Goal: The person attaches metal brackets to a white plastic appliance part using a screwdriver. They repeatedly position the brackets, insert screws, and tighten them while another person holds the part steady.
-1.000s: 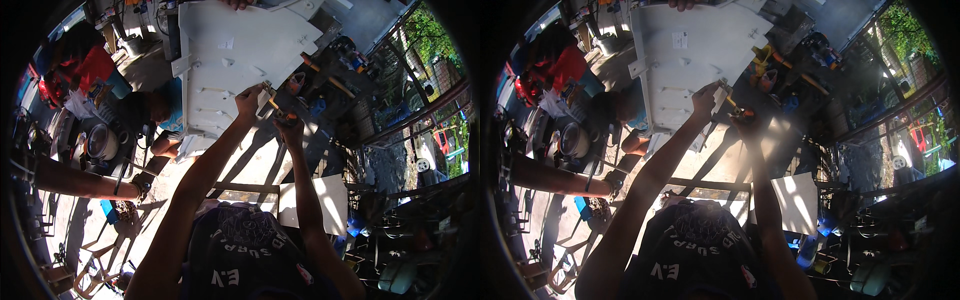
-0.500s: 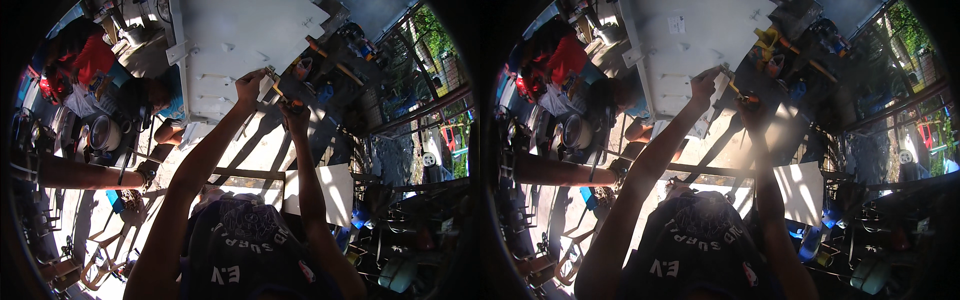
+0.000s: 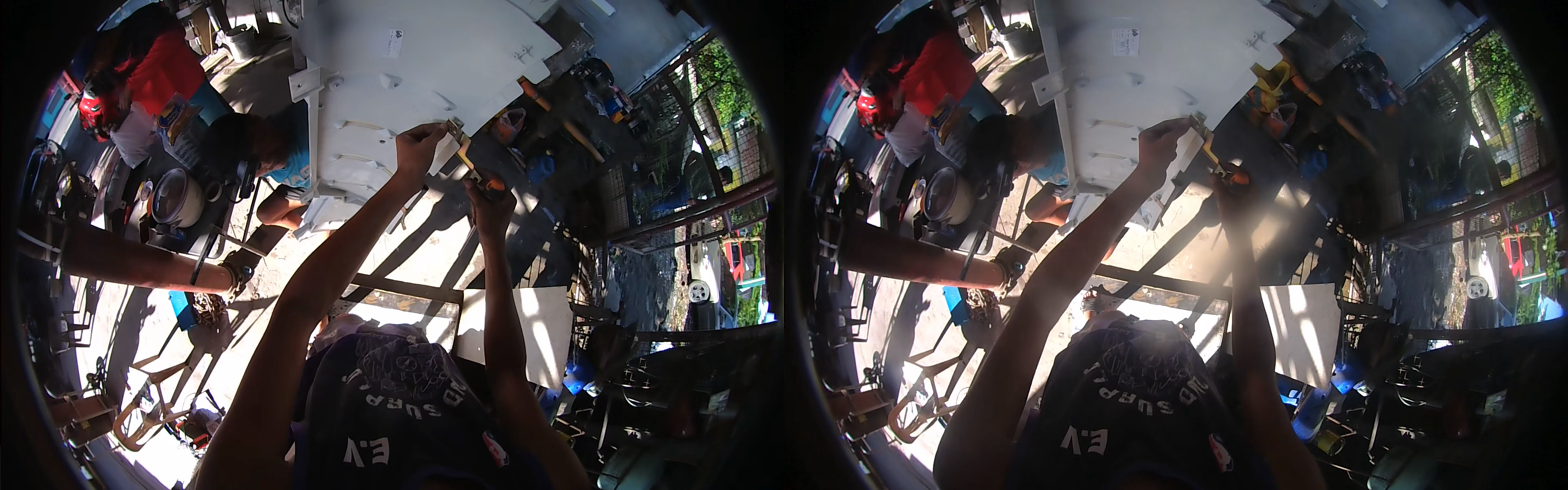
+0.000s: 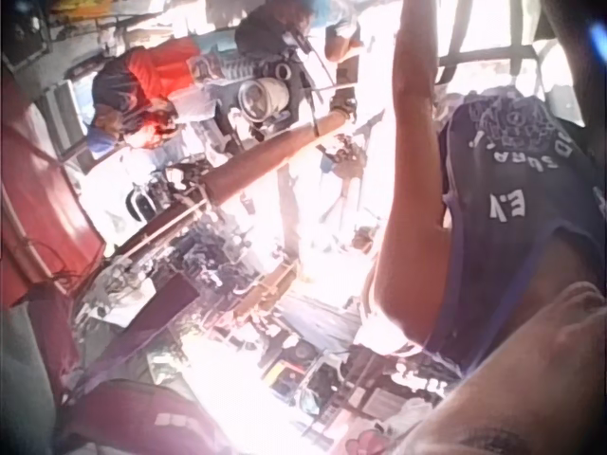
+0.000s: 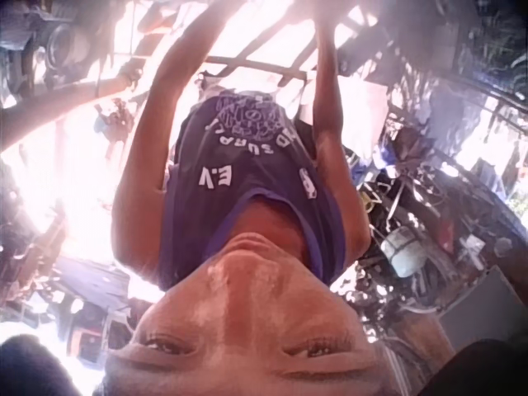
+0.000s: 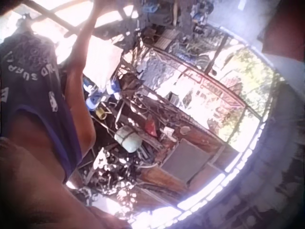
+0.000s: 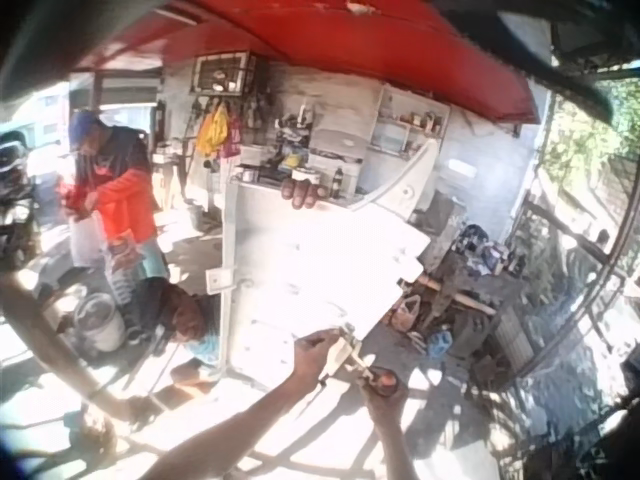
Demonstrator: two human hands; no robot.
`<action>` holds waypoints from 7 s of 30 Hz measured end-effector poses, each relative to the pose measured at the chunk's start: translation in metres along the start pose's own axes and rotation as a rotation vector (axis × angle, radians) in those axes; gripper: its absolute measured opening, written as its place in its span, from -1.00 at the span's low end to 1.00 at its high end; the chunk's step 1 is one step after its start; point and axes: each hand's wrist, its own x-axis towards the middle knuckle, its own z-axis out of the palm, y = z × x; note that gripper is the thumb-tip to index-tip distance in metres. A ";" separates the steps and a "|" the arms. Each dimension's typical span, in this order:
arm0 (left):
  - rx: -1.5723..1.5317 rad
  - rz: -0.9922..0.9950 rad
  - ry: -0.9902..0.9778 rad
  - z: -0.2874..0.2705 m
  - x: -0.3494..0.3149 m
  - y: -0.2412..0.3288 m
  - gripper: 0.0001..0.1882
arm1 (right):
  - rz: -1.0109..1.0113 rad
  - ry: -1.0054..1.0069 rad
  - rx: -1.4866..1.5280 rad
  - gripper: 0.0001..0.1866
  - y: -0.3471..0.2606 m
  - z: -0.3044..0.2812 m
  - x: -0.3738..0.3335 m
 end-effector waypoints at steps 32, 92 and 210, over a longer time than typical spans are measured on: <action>0.874 -0.243 -0.152 -0.156 -0.393 -0.193 -0.78 | 0.594 -1.010 -0.033 -0.79 0.090 -0.123 -0.215; 1.522 -0.378 0.433 -0.947 -0.098 -0.063 -0.70 | -0.249 -0.780 -0.450 -0.47 0.217 0.817 -0.205; 0.488 -0.813 -0.023 -0.009 -0.174 -0.042 -0.76 | 0.494 -1.338 0.328 -0.61 0.334 -0.060 -0.019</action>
